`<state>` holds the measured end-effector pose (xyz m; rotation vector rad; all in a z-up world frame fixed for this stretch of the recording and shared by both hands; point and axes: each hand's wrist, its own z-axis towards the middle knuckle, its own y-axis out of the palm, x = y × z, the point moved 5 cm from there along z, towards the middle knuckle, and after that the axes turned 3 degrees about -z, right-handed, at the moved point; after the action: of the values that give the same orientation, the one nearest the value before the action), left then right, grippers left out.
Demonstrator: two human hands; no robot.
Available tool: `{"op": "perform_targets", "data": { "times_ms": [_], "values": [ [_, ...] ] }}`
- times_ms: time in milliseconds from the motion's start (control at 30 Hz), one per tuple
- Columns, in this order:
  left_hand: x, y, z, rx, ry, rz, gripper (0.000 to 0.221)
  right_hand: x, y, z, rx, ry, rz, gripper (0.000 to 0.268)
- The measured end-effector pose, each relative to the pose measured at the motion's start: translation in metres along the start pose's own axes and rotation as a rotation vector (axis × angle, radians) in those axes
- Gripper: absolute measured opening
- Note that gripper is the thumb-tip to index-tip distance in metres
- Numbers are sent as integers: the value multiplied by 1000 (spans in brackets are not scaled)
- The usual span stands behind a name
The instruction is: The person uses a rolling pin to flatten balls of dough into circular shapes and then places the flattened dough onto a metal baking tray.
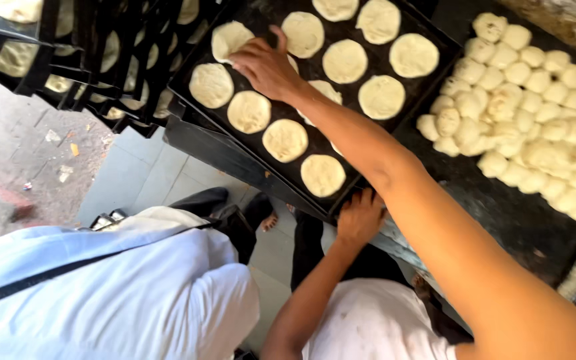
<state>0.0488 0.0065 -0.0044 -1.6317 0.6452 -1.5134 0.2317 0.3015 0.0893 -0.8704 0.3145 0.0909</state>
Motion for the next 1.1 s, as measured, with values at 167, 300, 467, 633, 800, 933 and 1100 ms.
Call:
{"op": "perform_targets", "data": {
  "times_ms": [167, 300, 467, 633, 800, 933, 1100],
  "values": [
    [-7, -1, 7, 38, 22, 26, 49, 22, -65, -78, 359, 506, 923, 31],
    [-1, 9, 7, -131, -9, 9, 43, -6, -166, -234, 221, 805, 615, 34],
    [13, -6, 17, -78, 65, 231, 55, -1, -299, -396, 203, 856, -361, 57],
    [30, -16, 9, -31, 144, 296, 56, 71, -328, -469, -34, 909, -488, 36],
    [41, -8, 0, 100, 99, 352, 56, -17, -325, -493, 26, 646, -194, 39],
    [44, 4, -2, 148, 58, 322, 56, -42, -326, -499, -63, 697, -243, 47],
    [50, 9, -10, 171, 44, 360, 55, 19, -280, -506, -241, 752, -211, 39]
  ]
}}
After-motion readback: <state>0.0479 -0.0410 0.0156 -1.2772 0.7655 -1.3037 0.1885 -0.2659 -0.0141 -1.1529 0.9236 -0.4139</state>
